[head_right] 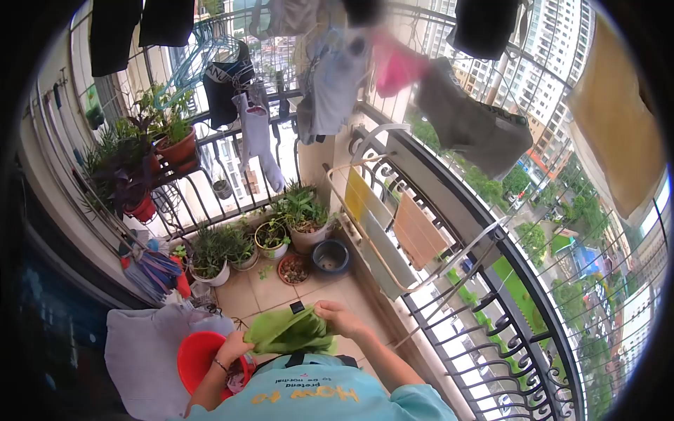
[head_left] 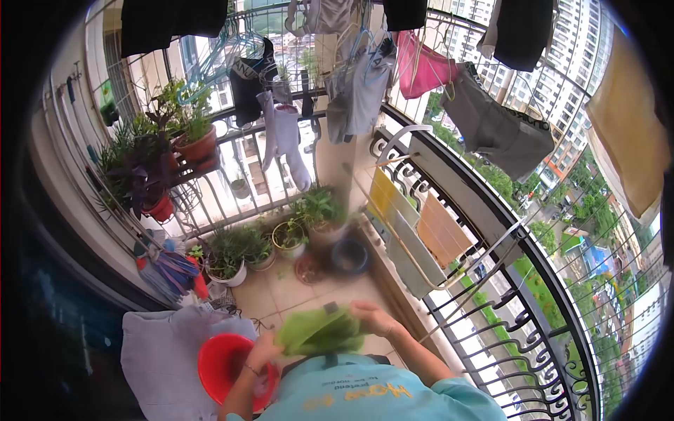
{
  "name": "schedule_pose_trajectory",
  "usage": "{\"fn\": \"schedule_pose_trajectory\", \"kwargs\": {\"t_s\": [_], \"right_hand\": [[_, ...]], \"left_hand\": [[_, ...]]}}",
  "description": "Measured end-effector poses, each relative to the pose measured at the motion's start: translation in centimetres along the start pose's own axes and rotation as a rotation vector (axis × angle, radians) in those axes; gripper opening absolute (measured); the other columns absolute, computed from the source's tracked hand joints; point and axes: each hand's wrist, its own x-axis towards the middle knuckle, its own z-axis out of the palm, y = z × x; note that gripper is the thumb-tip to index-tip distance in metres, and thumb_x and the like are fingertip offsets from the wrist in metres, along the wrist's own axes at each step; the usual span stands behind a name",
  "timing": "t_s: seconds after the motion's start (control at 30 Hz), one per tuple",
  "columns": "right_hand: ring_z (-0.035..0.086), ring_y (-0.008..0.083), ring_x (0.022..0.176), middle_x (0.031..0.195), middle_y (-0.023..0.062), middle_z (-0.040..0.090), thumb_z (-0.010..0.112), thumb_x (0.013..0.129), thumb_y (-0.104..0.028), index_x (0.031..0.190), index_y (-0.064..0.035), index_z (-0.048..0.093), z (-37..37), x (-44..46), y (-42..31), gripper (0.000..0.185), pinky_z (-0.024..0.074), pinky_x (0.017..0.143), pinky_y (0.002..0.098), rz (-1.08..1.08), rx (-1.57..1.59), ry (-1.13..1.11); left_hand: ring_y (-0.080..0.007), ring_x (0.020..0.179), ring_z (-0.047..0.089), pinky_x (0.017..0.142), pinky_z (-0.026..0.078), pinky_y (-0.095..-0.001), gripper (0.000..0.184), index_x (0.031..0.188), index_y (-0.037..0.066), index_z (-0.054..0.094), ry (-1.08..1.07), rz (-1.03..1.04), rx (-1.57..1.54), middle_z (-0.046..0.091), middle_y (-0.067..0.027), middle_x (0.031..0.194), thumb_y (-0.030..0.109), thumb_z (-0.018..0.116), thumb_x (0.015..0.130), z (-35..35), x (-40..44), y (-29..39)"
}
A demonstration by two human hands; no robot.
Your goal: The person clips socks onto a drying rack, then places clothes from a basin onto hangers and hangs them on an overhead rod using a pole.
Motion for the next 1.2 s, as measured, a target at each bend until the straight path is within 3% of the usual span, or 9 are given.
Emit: {"fn": "schedule_pose_trajectory", "kwargs": {"t_s": [0.03, 0.13, 0.3, 0.43, 0.57, 0.63, 0.77, 1.0, 1.2], "right_hand": [[0.054, 0.0081, 0.073, 0.083, -0.0037, 0.056, 0.053, 0.096, -0.025, 0.093, -0.0083, 0.056, 0.5, 0.7, -0.3, 0.017, 0.0467, 0.065, 0.0241, -0.018, 0.008, 0.003], [0.055, 0.0085, 0.073, 0.085, -0.003, 0.058, 0.054, 0.095, -0.025, 0.093, -0.0076, 0.058, 1.2, 2.4, -1.4, 0.018, 0.0466, 0.066, 0.0237, -0.056, -0.005, 0.019], [0.057, 0.0105, 0.076, 0.085, -0.001, 0.061, 0.061, 0.09, -0.027, 0.099, -0.0054, 0.063, -1.3, 4.7, -5.6, 0.023, 0.0482, 0.071, 0.027, -0.116, -0.595, 0.171], [0.061, 0.015, 0.08, 0.09, 0.0085, 0.066, 0.063, 0.086, -0.027, 0.103, -0.0044, 0.063, -4.1, 6.1, -14.2, 0.028, 0.0503, 0.072, 0.0313, -0.531, -1.039, 0.537], [0.055, 0.0097, 0.075, 0.086, 0.0021, 0.061, 0.059, 0.089, -0.01, 0.107, -0.0011, 0.059, -1.2, 3.4, -30.8, 0.02, 0.0463, 0.065, 0.0252, -1.188, -1.158, 0.816], [0.058, 0.0096, 0.073, 0.084, 0.0048, 0.065, 0.06, 0.089, -0.017, 0.102, -0.004, 0.063, 1.4, 2.6, -38.1, 0.018, 0.0475, 0.067, 0.0247, -1.442, -1.154, 0.94], [0.066, 0.0215, 0.079, 0.085, 0.0096, 0.069, 0.064, 0.086, -0.032, 0.099, -0.0082, 0.067, 4.3, 3.4, -48.8, 0.027, 0.0507, 0.072, 0.0335, -1.366, -1.594, 1.295], [0.067, 0.0296, 0.083, 0.09, 0.0129, 0.069, 0.059, 0.081, -0.053, 0.092, -0.0103, 0.07, 8.7, 6.7, -54.2, 0.045, 0.0517, 0.071, 0.0413, -0.56, -1.922, 1.453], [0.065, 0.0318, 0.095, 0.102, 0.0149, 0.067, 0.055, 0.078, -0.033, 0.094, -0.0092, 0.069, 7.7, 7.8, -54.4, 0.032, 0.052, 0.078, 0.0431, -0.522, -1.721, 1.654]], "left_hand": [[-0.0219, 0.089, 0.062, 0.082, 0.047, -0.0306, 0.045, 0.119, -0.006, 0.054, -0.048, -0.057, 0.055, 0.066, -0.0119, 0.103, 0.008, 0.059, 0.076, 0.6, 1.1, -1.4], [-0.0256, 0.095, 0.062, 0.088, 0.047, -0.0362, 0.04, 0.12, -0.005, 0.054, 0.042, 0.082, -1.249, 0.065, -0.0136, 0.108, 0.012, 0.053, 0.083, 4.0, 3.6, -5.0], [-0.0228, 0.092, 0.062, 0.084, 0.049, -0.0364, 0.028, 0.11, -0.002, 0.058, 0.158, 0.284, -1.327, 0.064, -0.0113, 0.103, 0.01, 0.055, 0.085, 3.4, 8.0, -1.4], [-0.0192, 0.09, 0.062, 0.08, 0.05, -0.0328, 0.029, 0.107, -0.001, 0.059, -0.255, 0.04, -1.923, 0.063, -0.0114, 0.1, -0.001, 0.063, 0.079, -3.0, 3.5, 10.0], [-0.0206, 0.09, 0.062, 0.077, 0.052, -0.0336, 0.027, 0.106, -0.002, 0.057, -0.141, 0.427, -1.272, 0.062, -0.0113, 0.099, 0.004, 0.062, 0.08, 0.2, 7.6, 7.6], [-0.0219, 0.085, 0.063, 0.072, 0.053, -0.0345, 0.025, 0.103, -0.002, 0.056, -0.287, 0.287, -1.423, 0.061, -0.0114, 0.095, 0.012, 0.06, 0.083, -0.5, 6.9, 9.0], [-0.0233, 0.073, 0.062, 0.061, 0.053, -0.0361, 0.018, 0.097, -0.001, 0.055, -0.427, 0.082, -1.658, 0.061, -0.0128, 0.089, 0.012, 0.057, 0.084, -2.1, 5.0, 11.4], [-0.0236, 0.071, 0.062, 0.061, 0.053, -0.0378, 0.014, 0.091, -0.001, 0.056, -0.496, 0.112, -1.551, 0.061, -0.012, 0.083, 0.011, 0.055, 0.085, -3.8, 4.7, 10.7], [-0.0211, 0.077, 0.063, 0.071, 0.053, -0.0344, 0.015, 0.094, -0.001, 0.055, -0.477, 0.12, -1.541, 0.062, -0.0103, 0.086, 0.011, 0.053, 0.086, -4.3, 5.3, 9.7]]}}
